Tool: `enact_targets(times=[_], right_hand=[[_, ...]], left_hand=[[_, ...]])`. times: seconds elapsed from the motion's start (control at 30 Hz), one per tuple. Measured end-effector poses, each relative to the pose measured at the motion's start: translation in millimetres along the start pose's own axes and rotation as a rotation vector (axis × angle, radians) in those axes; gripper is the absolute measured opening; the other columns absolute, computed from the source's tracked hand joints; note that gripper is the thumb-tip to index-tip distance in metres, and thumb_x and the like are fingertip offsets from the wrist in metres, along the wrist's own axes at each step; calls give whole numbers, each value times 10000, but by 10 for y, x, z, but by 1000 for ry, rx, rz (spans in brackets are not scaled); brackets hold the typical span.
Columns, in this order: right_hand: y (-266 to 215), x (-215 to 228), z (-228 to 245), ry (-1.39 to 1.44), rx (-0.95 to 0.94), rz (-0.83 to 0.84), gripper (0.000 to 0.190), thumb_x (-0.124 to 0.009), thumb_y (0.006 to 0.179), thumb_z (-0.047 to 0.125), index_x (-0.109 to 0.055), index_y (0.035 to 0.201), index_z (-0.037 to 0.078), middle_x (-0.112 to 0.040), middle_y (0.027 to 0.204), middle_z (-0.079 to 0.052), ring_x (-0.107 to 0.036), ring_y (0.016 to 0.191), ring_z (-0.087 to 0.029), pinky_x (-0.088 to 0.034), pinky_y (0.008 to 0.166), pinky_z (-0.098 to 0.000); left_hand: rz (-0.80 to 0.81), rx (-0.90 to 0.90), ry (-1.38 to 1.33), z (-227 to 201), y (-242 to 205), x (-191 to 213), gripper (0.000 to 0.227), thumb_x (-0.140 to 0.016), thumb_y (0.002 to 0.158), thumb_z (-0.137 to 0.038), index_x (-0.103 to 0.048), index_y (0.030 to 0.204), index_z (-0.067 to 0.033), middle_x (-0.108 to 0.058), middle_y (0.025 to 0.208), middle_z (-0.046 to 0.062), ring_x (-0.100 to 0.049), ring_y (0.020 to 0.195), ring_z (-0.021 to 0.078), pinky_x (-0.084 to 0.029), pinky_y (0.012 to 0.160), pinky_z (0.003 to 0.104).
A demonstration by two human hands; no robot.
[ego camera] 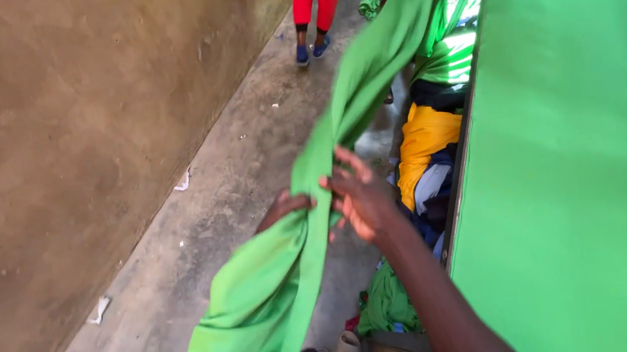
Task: The person pulls a large piece of green fabric from a storage area and lays it on a wooden table. They smooth the fabric with their hands and fold it in half multiple times to create a neat stack.
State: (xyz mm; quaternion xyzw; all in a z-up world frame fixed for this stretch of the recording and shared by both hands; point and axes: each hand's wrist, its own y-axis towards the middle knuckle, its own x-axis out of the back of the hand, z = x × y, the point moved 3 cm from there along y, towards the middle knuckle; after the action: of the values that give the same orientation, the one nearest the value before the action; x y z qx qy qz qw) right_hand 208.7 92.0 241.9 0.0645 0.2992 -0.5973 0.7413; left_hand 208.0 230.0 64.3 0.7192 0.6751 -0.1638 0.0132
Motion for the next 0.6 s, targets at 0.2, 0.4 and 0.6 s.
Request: enact_targets(times=[0.2,0.4,0.6], right_hand=[[108,1294,-1540,-154,-137,-331,396,-856,865,209,-692,1201,79,-760,992,-163,-758,827,-293,-654,757,-474],[-667,1228,-1540,63,-160,-526,401,-670,929,169,-581,1309,78,-745,1162,-140,-694,943,-241,-534,776,-403],[-1020,777,-1387,198,41,-655,407,-631,961,162,-556,1350,65,-715,1208,-207,-690,1021,-311,-567,844,-479]], left_hand=[[80,36,81,193,-521,-415,492,-717,618,55,-725,1086,-100,-726,820,55,-701,741,208,-588,672,359],[-39,373,-382,105,-1031,-466,681,-443,580,128,-677,1208,11,-560,703,86,-573,544,232,-569,475,427],[-87,337,-430,184,-1058,22,510,-517,504,174,-633,968,-5,-666,805,131,-630,678,264,-516,567,361]])
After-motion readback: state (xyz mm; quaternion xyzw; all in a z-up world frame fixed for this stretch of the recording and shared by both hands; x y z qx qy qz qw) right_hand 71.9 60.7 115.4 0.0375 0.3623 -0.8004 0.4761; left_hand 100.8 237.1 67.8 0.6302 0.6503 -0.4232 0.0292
